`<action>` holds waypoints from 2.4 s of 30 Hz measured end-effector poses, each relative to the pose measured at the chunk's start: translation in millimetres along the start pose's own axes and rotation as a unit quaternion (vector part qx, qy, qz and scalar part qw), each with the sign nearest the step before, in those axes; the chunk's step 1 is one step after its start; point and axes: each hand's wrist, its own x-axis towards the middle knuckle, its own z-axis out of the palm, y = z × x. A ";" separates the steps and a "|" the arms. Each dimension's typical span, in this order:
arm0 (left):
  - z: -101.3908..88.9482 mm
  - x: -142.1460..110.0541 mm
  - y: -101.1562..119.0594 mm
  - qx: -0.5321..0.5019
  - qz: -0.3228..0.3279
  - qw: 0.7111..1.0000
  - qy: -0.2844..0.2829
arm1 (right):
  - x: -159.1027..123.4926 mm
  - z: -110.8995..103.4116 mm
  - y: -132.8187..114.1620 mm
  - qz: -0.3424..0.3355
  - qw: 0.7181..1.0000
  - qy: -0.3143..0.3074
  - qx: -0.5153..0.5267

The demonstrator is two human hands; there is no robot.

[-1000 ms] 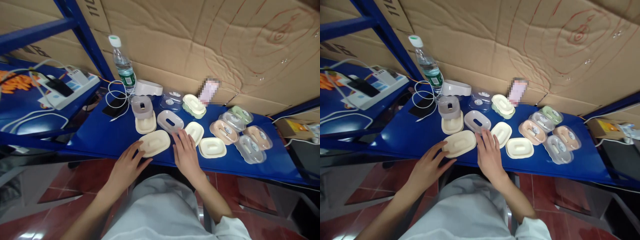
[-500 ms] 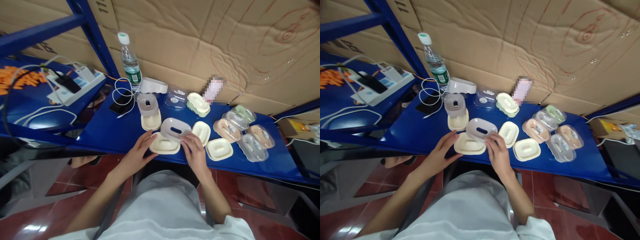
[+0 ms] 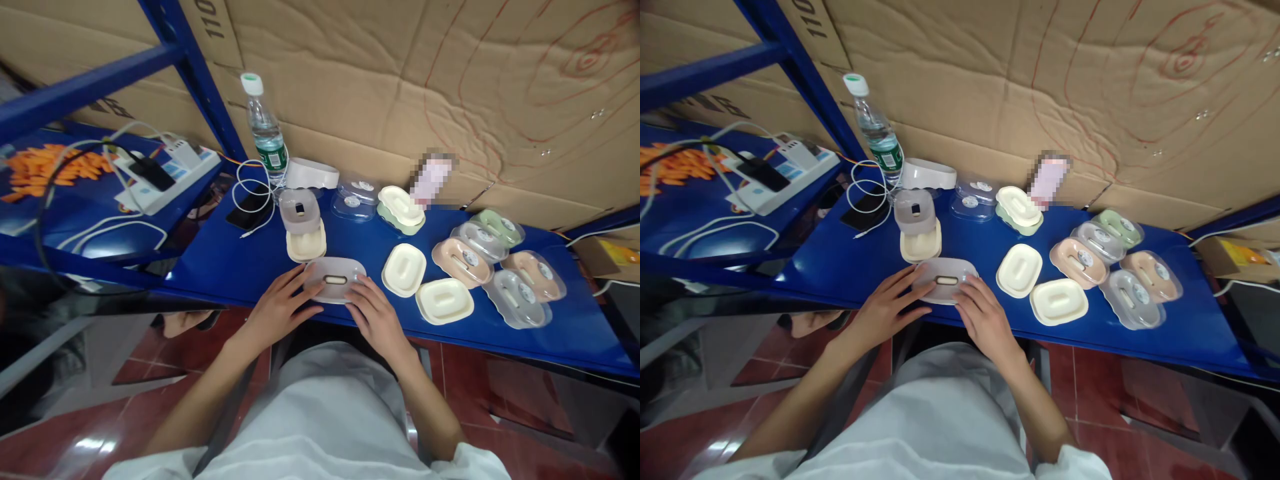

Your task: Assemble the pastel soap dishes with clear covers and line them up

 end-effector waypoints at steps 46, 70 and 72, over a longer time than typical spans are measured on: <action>-3.5 13.4 -2.4 -0.133 -0.089 0.987 0.025 | -2.5 -0.5 -4.4 0.082 0.995 -0.036 -0.041; -6.7 11.1 -3.9 -0.280 -0.112 0.953 0.026 | -7.8 -41.9 14.0 0.061 0.998 -0.019 -0.013; -6.7 11.8 -3.2 -0.277 -0.121 0.952 0.041 | -22.7 -78.9 26.1 0.083 0.991 0.065 -0.080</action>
